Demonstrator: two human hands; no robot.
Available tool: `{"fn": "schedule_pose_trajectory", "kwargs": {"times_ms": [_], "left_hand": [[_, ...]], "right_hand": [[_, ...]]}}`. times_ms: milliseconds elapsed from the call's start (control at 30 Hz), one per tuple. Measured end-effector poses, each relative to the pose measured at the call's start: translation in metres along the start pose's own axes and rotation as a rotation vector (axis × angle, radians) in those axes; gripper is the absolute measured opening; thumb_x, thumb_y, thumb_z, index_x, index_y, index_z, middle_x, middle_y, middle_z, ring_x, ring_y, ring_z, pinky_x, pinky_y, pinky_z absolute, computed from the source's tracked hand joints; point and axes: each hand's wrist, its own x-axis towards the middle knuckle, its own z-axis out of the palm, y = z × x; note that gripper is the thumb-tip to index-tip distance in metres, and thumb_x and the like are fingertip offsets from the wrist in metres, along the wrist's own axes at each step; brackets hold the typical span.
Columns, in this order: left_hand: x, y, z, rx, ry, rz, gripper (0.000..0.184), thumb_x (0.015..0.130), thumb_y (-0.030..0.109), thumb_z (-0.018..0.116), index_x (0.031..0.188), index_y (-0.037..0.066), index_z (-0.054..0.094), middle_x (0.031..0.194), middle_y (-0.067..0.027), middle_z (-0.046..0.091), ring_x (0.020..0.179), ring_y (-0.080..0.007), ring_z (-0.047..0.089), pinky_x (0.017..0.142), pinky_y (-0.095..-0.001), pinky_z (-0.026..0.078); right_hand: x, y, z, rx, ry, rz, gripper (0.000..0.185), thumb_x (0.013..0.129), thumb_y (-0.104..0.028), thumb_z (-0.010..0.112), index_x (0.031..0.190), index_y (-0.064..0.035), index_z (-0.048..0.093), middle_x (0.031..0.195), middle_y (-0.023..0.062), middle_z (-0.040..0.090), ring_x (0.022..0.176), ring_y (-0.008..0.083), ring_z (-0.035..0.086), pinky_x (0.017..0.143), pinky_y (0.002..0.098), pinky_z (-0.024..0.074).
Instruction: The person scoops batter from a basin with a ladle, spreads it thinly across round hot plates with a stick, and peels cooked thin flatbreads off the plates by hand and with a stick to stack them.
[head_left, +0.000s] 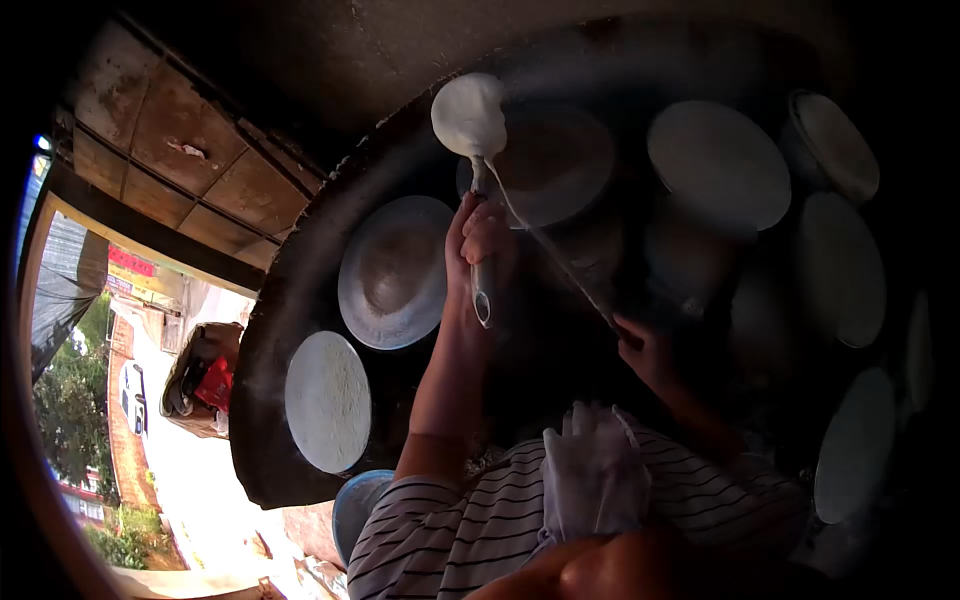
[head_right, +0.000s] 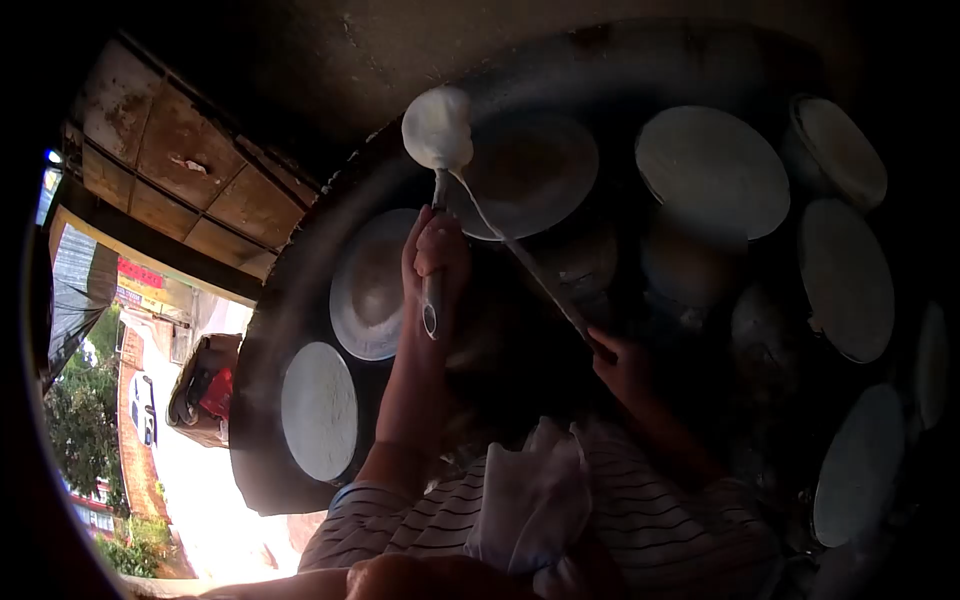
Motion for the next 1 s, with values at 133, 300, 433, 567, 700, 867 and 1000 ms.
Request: {"fn": "schedule_pose_trajectory", "kwargs": {"times_ms": [133, 300, 433, 567, 700, 867, 1000], "left_hand": [[0.084, 0.031, -0.042, -0.191, 0.225, -0.094, 0.028, 0.096, 0.02, 0.044, 0.07, 0.009, 0.037, 0.052, 0.0023, 0.035, 0.036, -0.006, 0.032, 0.034, -0.0217, 0.033], [0.139, 0.07, -0.106, -0.056, 0.438, -0.137, 0.03, 0.095, 0.023, 0.045, 0.07, 0.009, 0.038, 0.056, 0.0021, 0.037, 0.039, -0.0081, 0.035, 0.038, -0.0236, 0.036], [0.177, 0.09, -0.126, -0.003, 0.513, -0.125, 0.031, 0.096, 0.025, 0.046, 0.071, 0.009, 0.039, 0.057, 0.002, 0.038, 0.041, -0.0081, 0.037, 0.039, -0.0232, 0.036], [0.198, 0.139, -0.143, 0.068, 0.573, -0.127, 0.031, 0.097, 0.028, 0.046, 0.073, 0.009, 0.044, 0.059, 0.0023, 0.039, 0.043, -0.0054, 0.039, 0.039, -0.0208, 0.034], [0.215, 0.184, -0.143, 0.22, 0.607, -0.084, 0.026, 0.097, 0.026, 0.047, 0.075, 0.012, 0.045, 0.06, 0.0029, 0.038, 0.043, -0.0049, 0.038, 0.038, -0.0204, 0.034], [0.209, 0.202, -0.149, 0.551, 0.634, 0.026, 0.008, 0.095, 0.018, 0.05, 0.103, 0.017, 0.049, 0.06, 0.0027, 0.037, 0.043, -0.0047, 0.036, 0.038, -0.0209, 0.034], [0.215, 0.219, -0.142, 1.246, 0.664, 0.151, 0.031, 0.095, 0.014, 0.048, 0.124, 0.02, 0.043, 0.06, 0.0021, 0.038, 0.042, -0.0064, 0.036, 0.036, -0.0223, 0.033]], "right_hand": [[0.083, 0.03, -0.033, 0.399, 0.064, 0.77, 0.044, 0.083, -0.004, 0.061, 0.126, -0.0045, 0.055, 0.092, 0.0075, 0.064, 0.07, 0.0139, 0.062, 0.054, 0.0262, 0.0499], [0.128, 0.079, 0.008, 0.478, 0.187, 0.725, 0.044, 0.081, -0.002, 0.06, 0.125, -0.001, 0.054, 0.095, 0.0113, 0.061, 0.062, 0.0129, 0.06, 0.05, 0.0275, 0.0496], [0.148, 0.072, 0.019, 0.285, 0.237, 0.594, 0.037, 0.077, 0.0, 0.062, 0.113, 0.0002, 0.059, 0.103, 0.0132, 0.058, 0.074, 0.02, 0.062, 0.062, 0.0318, 0.0509], [0.184, 0.079, 0.043, -0.192, 0.303, 0.255, 0.031, 0.074, 0.001, 0.063, 0.104, -0.0004, 0.061, 0.104, 0.0137, 0.055, 0.092, 0.0294, 0.057, 0.077, 0.0376, 0.0487], [0.198, 0.061, 0.024, -0.464, 0.269, 0.152, 0.03, 0.069, 0.005, 0.061, 0.098, -0.0007, 0.062, 0.099, 0.0142, 0.055, 0.092, 0.0349, 0.054, 0.081, 0.0415, 0.0446], [0.214, 0.054, 0.056, -0.558, 0.071, 0.189, 0.033, 0.07, 0.003, 0.057, 0.102, -0.0032, 0.063, 0.1, 0.0124, 0.055, 0.096, 0.033, 0.053, 0.082, 0.0391, 0.0472], [0.236, 0.064, 0.044, -0.629, 0.2, 0.14, 0.035, 0.069, 0.003, 0.057, 0.103, -0.0042, 0.064, 0.105, 0.0084, 0.056, 0.097, 0.0315, 0.053, 0.082, 0.0386, 0.0471]]}}
